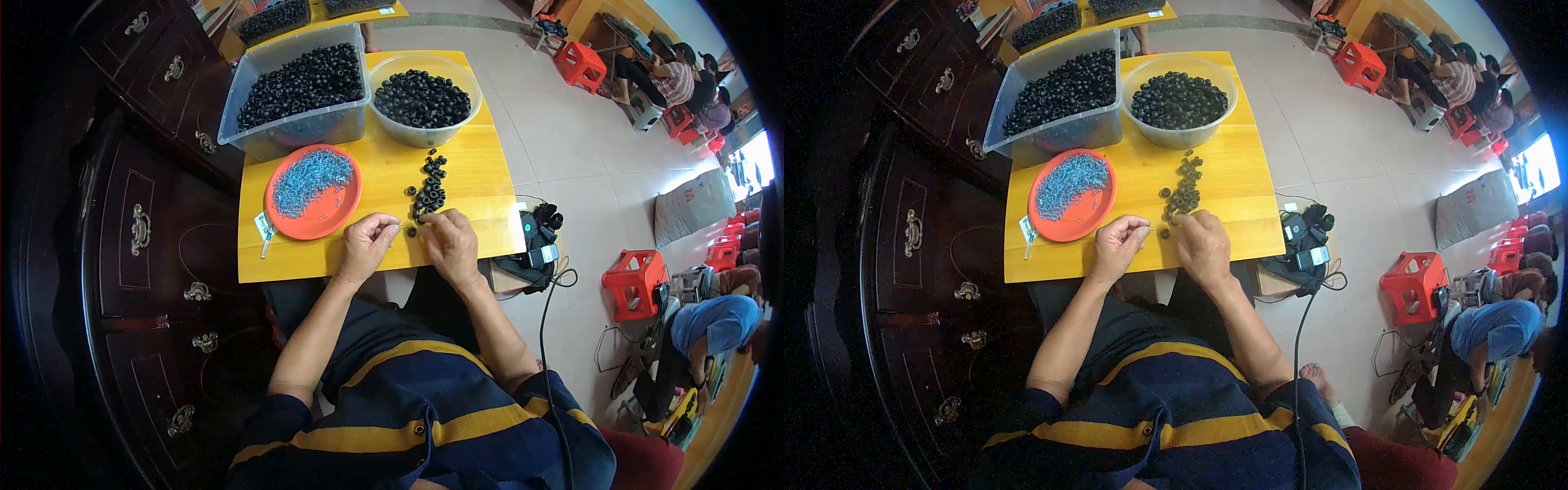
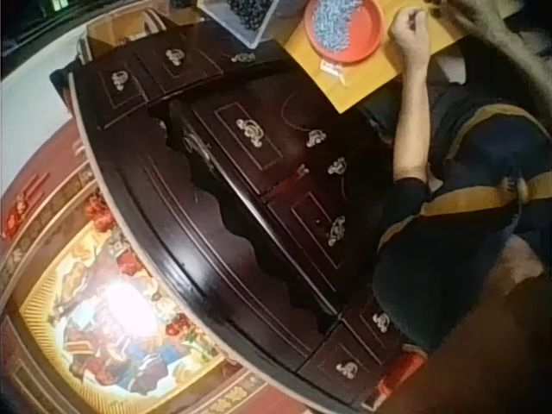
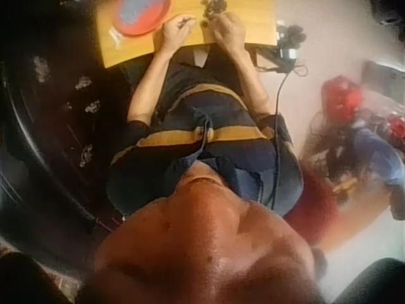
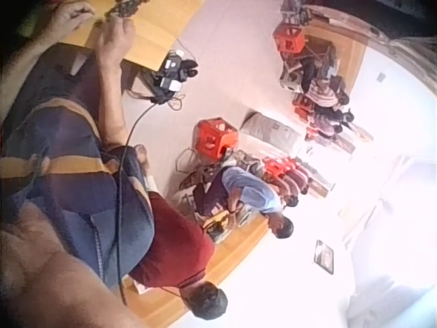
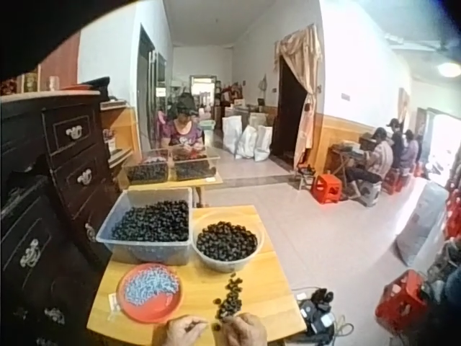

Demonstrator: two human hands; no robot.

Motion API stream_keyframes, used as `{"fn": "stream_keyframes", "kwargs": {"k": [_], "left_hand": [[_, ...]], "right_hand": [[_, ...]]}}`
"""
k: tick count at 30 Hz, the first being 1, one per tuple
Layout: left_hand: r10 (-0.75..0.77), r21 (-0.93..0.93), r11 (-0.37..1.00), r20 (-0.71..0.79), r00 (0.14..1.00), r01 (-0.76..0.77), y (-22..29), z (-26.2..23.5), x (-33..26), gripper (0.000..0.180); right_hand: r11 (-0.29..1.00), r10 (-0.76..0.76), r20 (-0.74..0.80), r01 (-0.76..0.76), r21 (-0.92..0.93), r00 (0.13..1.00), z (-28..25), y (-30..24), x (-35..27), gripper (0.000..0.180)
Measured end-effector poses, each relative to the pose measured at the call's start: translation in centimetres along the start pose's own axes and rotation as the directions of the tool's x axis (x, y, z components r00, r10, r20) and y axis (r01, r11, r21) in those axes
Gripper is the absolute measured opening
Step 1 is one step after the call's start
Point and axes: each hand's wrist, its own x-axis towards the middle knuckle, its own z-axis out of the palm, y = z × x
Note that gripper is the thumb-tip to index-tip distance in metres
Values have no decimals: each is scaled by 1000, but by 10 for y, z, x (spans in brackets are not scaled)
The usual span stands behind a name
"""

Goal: The person assembles small black components by hand, arranges them on the table, and sorts through beads in a tray and plastic containers.

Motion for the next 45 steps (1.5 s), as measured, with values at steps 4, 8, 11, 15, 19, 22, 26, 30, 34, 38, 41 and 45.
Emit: {"fn": "stream_keyframes", "kwargs": {"k": [4,8,11,15,19,22,26,30,34,38,41,45], "left_hand": [[3,-103,995,-16,1000,-4,-6,0,0,7],[35,-96,995,-9,999,-35,-9,-2,-1,7],[26,-98,995,-4,1000,-26,-6,-1,-1,6],[33,-136,990,-6,999,-34,-5,1,0,7],[16,-92,996,30,999,-13,3,3,1,10],[69,-56,996,-16,997,-70,14,13,2,6],[192,14,981,6,981,-192,26,18,7,8],[206,64,976,37,978,-208,41,21,7,9],[206,79,975,38,978,-208,38,21,6,9],[191,72,978,39,981,-194,31,18,4,8],[158,63,985,44,986,-160,29,16,2,8],[158,76,984,44,986,-161,32,15,2,8]], "right_hand": [[1000,-11,118,13,-22,993,10,-9,-2,23],[996,-16,151,28,-80,988,17,-5,-2,22],[997,-21,173,33,-70,985,15,-3,-2,24],[981,154,196,-173,85,968,13,6,-8,23],[774,309,260,-400,490,915,13,20,-11,20],[590,326,254,-406,698,910,15,26,-13,21],[600,310,285,-419,682,907,17,26,-14,23],[618,319,347,-471,629,882,14,27,-15,22],[628,318,391,-501,596,864,10,25,-13,22],[816,100,209,-200,542,973,7,27,-7,28],[819,118,198,-209,535,973,3,14,-4,30],[803,250,276,-358,477,928,6,17,-7,27]]}}
